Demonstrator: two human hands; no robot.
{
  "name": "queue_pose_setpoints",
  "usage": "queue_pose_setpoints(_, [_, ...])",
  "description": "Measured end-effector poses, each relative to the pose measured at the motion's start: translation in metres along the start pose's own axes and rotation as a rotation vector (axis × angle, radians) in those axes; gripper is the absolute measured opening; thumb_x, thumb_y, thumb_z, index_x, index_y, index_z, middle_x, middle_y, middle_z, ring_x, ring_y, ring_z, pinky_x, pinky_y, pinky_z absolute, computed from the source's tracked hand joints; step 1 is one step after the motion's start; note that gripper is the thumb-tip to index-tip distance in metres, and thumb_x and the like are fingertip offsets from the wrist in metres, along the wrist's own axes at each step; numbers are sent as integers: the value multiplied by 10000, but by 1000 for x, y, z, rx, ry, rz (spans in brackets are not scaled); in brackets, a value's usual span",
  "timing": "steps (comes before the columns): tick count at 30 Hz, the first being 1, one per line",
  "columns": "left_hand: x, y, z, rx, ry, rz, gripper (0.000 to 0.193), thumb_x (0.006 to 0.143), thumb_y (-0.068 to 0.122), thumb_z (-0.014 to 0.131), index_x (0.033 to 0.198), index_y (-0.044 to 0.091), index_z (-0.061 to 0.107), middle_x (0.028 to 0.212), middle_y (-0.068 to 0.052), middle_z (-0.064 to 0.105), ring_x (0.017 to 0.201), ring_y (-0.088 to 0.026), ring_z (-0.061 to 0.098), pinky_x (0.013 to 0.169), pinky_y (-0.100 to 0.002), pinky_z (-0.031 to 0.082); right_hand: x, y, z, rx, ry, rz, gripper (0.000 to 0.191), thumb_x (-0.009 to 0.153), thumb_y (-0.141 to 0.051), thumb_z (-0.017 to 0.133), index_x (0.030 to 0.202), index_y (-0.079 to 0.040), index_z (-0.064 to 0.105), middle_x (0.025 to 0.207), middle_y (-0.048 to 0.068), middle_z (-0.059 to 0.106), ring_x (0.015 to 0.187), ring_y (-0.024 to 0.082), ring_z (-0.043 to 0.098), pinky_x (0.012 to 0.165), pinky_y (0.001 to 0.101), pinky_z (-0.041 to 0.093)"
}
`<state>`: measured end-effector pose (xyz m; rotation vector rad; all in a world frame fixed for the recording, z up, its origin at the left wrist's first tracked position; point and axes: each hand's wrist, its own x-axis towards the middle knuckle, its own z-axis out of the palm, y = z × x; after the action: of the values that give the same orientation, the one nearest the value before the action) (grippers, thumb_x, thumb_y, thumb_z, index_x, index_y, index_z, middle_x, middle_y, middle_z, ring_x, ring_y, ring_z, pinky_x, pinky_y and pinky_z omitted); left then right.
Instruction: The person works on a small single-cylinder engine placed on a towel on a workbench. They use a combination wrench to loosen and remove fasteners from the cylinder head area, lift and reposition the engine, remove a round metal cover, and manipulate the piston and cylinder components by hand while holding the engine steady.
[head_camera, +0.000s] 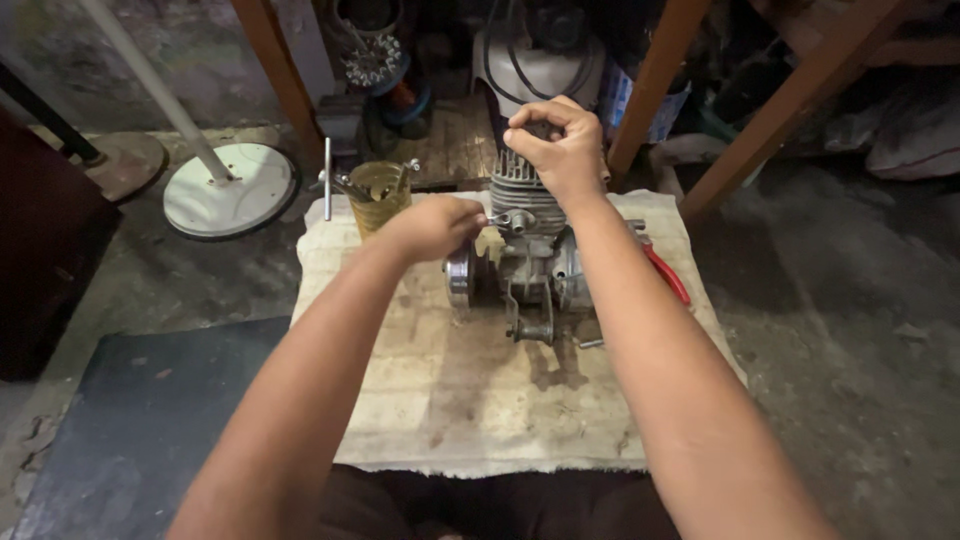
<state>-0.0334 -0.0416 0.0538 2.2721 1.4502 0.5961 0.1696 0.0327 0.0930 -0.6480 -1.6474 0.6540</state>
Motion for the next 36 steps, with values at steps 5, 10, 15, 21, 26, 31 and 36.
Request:
queue_pose_setpoints(5, [-1,6,-17,57,-114,-80,334,996,382,555,1049,86,701,953,-176,735,904,-388,673,815,-482,515,-5,-5,-1,-7,-4,-33,99,771,-98,844,858,-111,797,865,-83,615,742,17,497,660,205,370])
queue_pose_setpoints(10, [-4,13,-21,59,-107,-76,364,1007,393,547,1110,89,719,1023,-164,741,948,-366,676,852,-463,521,-7,-9,0,-33,2,11,96,765,-104,840,850,-121,800,852,-91,619,713,12,480,637,203,360])
queue_pose_setpoints(15, [-5,14,-23,-68,-126,-177,391,998,408,537,1148,89,706,1055,-153,750,977,-338,701,884,-443,522,-9,-12,1,-4,0,22,90,769,-106,837,846,-123,793,861,-88,618,723,2,504,638,196,373])
queue_pose_setpoints(21, [17,16,-34,150,-233,-183,405,999,429,547,1135,96,734,1050,-135,770,999,-339,700,899,-456,521,-9,-11,-1,9,-8,4,91,774,-98,839,851,-120,796,867,-80,611,725,6,484,646,198,360])
queue_pose_setpoints(26, [16,13,-32,122,-176,-81,378,972,408,571,1150,110,720,1071,-143,740,1003,-362,677,888,-468,514,-8,-10,0,0,-7,-31,102,776,-106,843,865,-122,798,873,-86,629,734,1,498,655,193,377])
queue_pose_setpoints(31, [0,10,-20,102,-124,-61,366,1006,402,547,1133,95,700,1064,-190,713,993,-410,650,867,-487,508,-8,-9,1,-16,2,25,83,770,-99,830,842,-121,796,864,-84,629,710,10,472,624,198,330])
queue_pose_setpoints(36, [-4,4,-11,25,-74,14,335,1021,365,518,1105,81,674,1026,-191,715,962,-403,649,844,-479,502,-8,-9,2,29,1,-29,96,772,-86,838,850,-113,790,864,-85,620,718,2,486,633,193,348])
